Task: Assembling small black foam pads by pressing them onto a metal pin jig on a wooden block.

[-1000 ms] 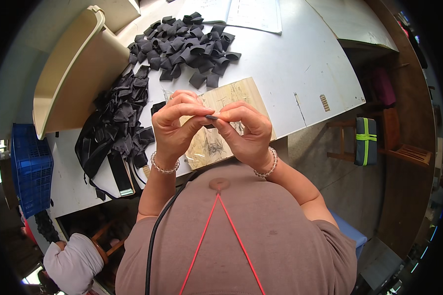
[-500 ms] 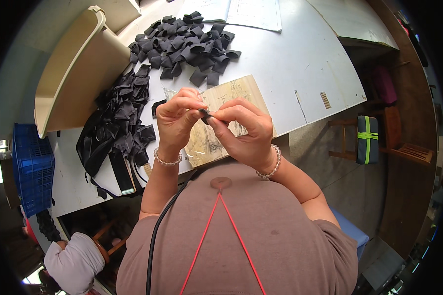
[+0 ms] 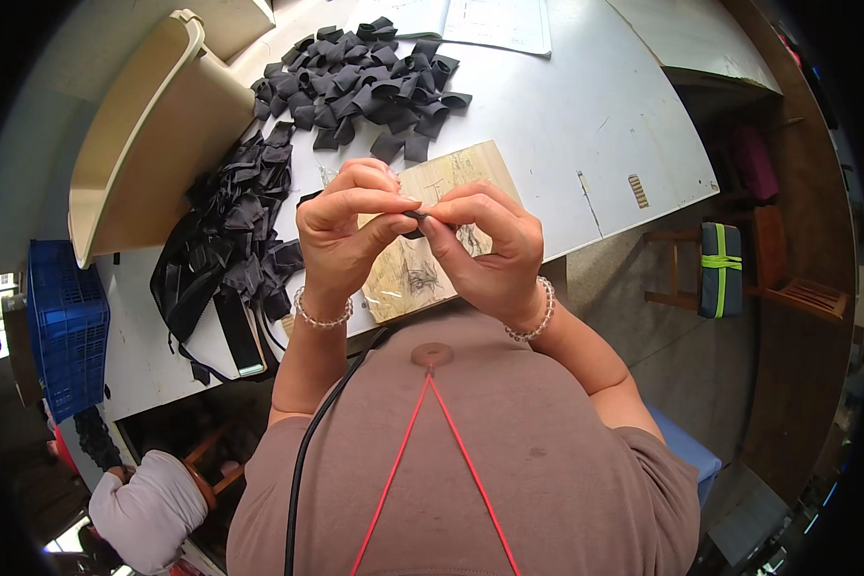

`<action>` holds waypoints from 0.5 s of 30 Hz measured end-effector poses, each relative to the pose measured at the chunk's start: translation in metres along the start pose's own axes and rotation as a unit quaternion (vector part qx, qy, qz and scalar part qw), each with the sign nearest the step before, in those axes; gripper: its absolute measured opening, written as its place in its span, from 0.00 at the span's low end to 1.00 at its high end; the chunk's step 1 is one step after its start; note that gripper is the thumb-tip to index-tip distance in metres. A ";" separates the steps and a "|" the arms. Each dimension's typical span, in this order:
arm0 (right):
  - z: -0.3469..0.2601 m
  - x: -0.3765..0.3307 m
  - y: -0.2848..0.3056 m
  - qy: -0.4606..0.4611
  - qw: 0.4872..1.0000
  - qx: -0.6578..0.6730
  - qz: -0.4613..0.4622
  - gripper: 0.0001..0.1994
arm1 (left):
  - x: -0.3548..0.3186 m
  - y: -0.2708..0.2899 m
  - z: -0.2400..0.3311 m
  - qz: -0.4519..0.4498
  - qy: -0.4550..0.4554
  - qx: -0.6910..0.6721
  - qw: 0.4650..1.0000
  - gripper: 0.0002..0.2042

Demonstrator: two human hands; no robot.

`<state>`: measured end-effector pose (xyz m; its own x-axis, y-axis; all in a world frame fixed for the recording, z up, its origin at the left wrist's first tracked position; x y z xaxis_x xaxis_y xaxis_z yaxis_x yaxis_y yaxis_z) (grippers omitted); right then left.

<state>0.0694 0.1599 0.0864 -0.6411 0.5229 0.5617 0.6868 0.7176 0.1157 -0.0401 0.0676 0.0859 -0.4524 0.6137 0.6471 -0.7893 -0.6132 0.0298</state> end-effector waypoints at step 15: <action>-0.010 0.003 -0.007 0.017 0.999 -0.031 -0.024 0.05 | -0.020 0.000 -0.031 0.079 0.082 -0.213 0.970 0.07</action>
<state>0.0657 0.1519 0.0951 -0.6626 0.4719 0.5816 0.6762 0.7108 0.1936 -0.0441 0.0707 0.0498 -0.6136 0.6219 0.4866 -0.7894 -0.4661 -0.3996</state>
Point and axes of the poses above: each hand's wrist, its own x-axis towards the middle knuckle, its own y-axis out of the back of the hand, z = x × y, the point moved 8 cm from there along x, towards the middle knuckle, and after that the axes turned 4 degrees about -y, right-handed, at the moved point
